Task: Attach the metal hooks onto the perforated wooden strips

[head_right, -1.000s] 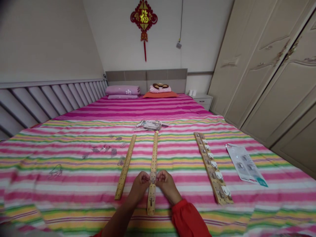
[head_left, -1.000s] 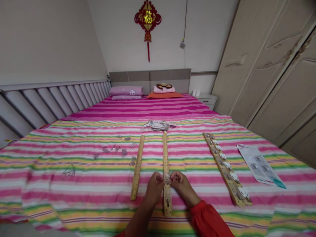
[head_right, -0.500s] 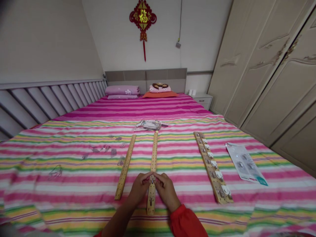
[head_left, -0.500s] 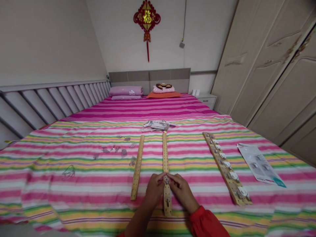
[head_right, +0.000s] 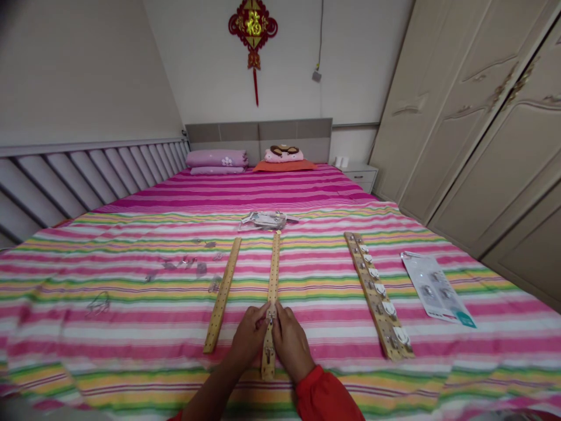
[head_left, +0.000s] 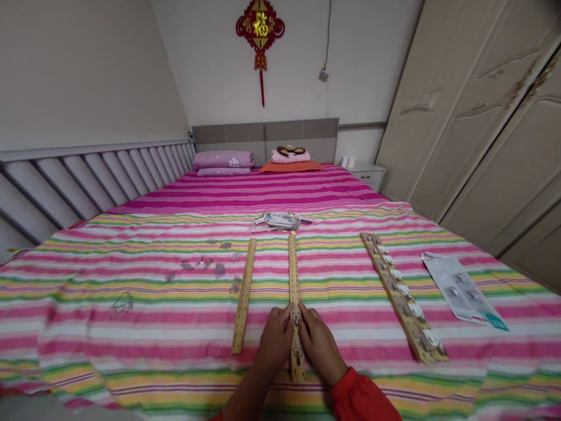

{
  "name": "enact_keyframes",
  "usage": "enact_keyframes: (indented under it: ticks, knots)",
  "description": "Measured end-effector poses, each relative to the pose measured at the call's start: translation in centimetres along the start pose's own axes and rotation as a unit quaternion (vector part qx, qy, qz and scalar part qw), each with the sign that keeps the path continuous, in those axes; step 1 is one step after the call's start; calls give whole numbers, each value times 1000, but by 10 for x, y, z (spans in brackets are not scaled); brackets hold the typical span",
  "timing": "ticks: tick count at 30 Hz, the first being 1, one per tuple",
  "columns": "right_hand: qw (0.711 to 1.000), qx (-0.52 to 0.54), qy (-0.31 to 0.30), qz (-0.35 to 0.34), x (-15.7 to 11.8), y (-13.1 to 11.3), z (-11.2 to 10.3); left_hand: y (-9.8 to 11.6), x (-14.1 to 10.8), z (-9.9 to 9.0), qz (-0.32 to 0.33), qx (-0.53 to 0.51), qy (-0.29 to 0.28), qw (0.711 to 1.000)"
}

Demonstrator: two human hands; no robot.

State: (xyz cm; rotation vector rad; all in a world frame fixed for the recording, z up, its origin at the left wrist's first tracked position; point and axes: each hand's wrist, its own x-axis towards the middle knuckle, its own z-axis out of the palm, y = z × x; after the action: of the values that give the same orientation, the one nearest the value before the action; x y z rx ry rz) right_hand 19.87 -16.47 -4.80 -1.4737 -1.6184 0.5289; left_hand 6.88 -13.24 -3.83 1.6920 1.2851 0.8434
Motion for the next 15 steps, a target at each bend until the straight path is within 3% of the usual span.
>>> enact_keyframes:
  ticks: [5,10,15]
  knots:
    - [998,65,-12,17,5,4,-5,-1,2,-1,-6,-9,5,1000]
    - [973,205,12,102,8,12,-7,0,-2,-6,-29,-52,11,998]
    - [957,248,34,144,7,11,-8,8,-7,-35,-14,-87,29,996]
